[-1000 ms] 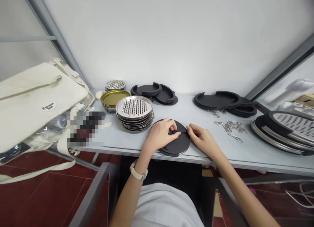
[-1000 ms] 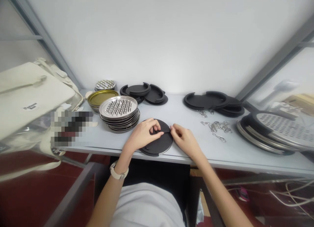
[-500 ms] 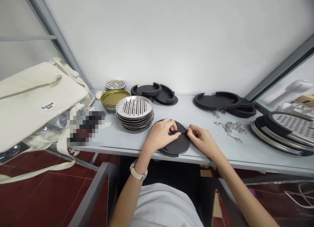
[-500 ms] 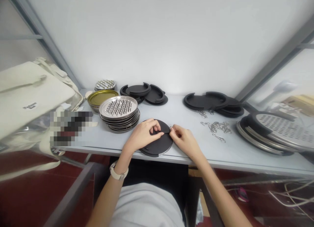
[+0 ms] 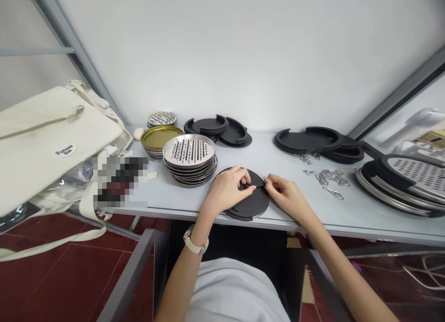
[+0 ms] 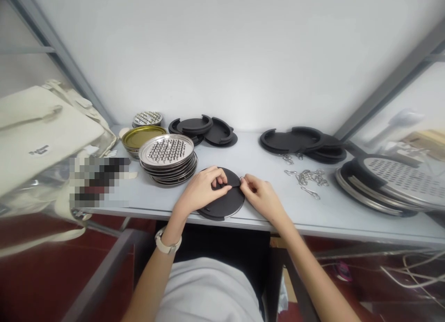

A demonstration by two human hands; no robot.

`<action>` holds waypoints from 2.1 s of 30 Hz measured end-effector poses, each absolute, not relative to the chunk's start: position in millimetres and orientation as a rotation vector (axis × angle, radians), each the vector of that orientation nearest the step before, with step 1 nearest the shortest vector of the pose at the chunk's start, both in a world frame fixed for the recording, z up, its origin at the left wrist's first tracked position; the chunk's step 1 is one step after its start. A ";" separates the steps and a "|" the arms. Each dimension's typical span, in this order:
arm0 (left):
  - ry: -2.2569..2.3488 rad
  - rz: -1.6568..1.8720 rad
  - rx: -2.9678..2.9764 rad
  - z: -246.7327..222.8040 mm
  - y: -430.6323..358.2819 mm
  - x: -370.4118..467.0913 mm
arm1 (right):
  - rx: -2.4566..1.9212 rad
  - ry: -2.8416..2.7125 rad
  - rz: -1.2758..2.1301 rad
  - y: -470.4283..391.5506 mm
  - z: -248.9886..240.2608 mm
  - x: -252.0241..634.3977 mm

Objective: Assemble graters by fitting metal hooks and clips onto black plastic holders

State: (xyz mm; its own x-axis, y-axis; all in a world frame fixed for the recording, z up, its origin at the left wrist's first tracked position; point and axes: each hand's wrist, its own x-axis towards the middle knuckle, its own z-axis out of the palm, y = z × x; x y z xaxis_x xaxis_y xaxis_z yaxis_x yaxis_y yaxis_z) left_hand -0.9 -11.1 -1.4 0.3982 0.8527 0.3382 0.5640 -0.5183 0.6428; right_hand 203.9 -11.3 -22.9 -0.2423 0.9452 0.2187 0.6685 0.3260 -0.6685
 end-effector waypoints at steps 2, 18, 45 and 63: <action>1.214 0.912 2.232 -1.4 -11.0 -0.7 | -1.411 -1.999 0.599 -11.4 -22.4 203.9; 1.217 0.900 2.213 -0.6 -11.1 -0.4 | -1.424 -2.019 0.538 -12.5 -23.1 205.6; 1.220 0.916 2.228 0.5 -13.2 -0.2 | -1.409 -2.040 0.523 -14.6 -22.0 204.6; 1.179 0.924 2.204 -1.5 -10.7 -1.4 | -1.428 -2.047 0.519 -14.1 -20.2 203.5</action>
